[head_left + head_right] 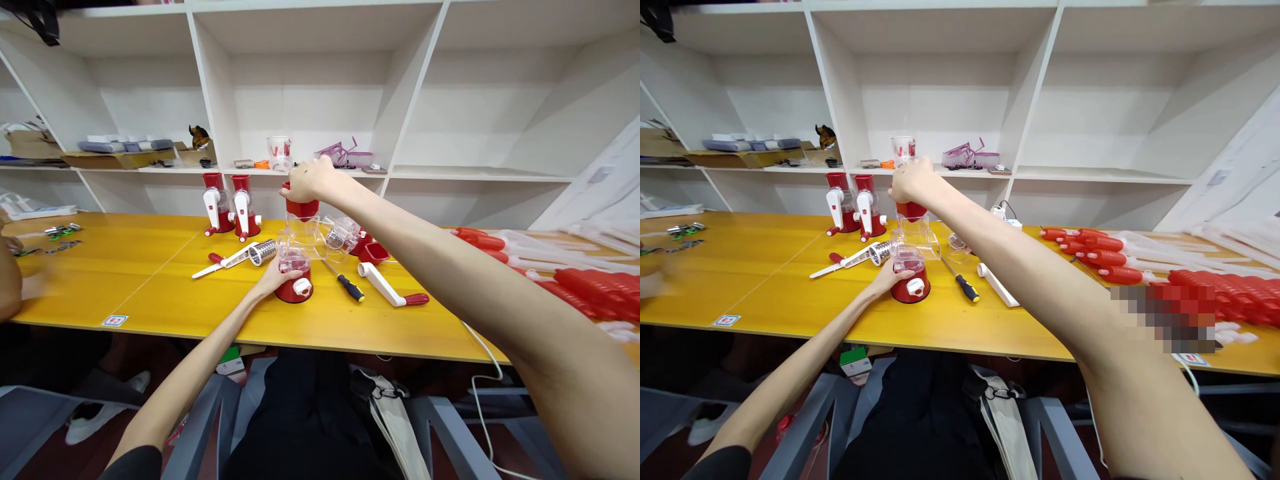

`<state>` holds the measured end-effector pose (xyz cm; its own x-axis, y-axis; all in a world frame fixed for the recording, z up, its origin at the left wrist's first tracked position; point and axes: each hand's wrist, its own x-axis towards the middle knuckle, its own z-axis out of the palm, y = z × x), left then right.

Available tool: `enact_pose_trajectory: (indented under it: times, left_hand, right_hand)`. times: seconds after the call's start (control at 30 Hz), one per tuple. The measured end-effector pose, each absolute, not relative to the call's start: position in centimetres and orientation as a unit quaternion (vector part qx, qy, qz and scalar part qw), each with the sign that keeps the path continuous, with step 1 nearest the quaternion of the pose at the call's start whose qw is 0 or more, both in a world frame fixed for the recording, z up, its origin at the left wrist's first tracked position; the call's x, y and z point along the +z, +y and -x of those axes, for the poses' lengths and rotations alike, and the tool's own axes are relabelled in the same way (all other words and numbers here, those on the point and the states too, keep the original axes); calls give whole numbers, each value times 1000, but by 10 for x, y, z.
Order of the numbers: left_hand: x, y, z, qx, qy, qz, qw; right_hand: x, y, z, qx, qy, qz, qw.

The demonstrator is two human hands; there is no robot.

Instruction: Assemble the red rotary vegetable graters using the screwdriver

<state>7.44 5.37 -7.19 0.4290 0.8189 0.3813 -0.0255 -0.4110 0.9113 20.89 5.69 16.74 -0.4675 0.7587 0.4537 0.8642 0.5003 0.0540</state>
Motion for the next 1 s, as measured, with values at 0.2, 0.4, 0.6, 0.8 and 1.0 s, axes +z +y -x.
enact_pose_trajectory:
  times: [0.2, 0.4, 0.6, 0.8, 1.0]
  left_hand:
    - [-71, 51, -75, 466, 280, -703, 459]
    - [-71, 49, -75, 469, 280, -698, 464]
    - [-70, 49, -75, 468, 274, -704, 459]
    - [-68, 47, -75, 458, 286, -699, 469]
    - [-68, 46, -74, 459, 285, -699, 468]
  right_hand:
    - [183, 25, -230, -115, -833, 514, 173]
    - [173, 18, -242, -31, -880, 407, 243]
    - [170, 22, -249, 95, -882, 343, 308]
    - [175, 26, -258, 158, -858, 404, 275]
    - [178, 29, -267, 159, -865, 415, 234]
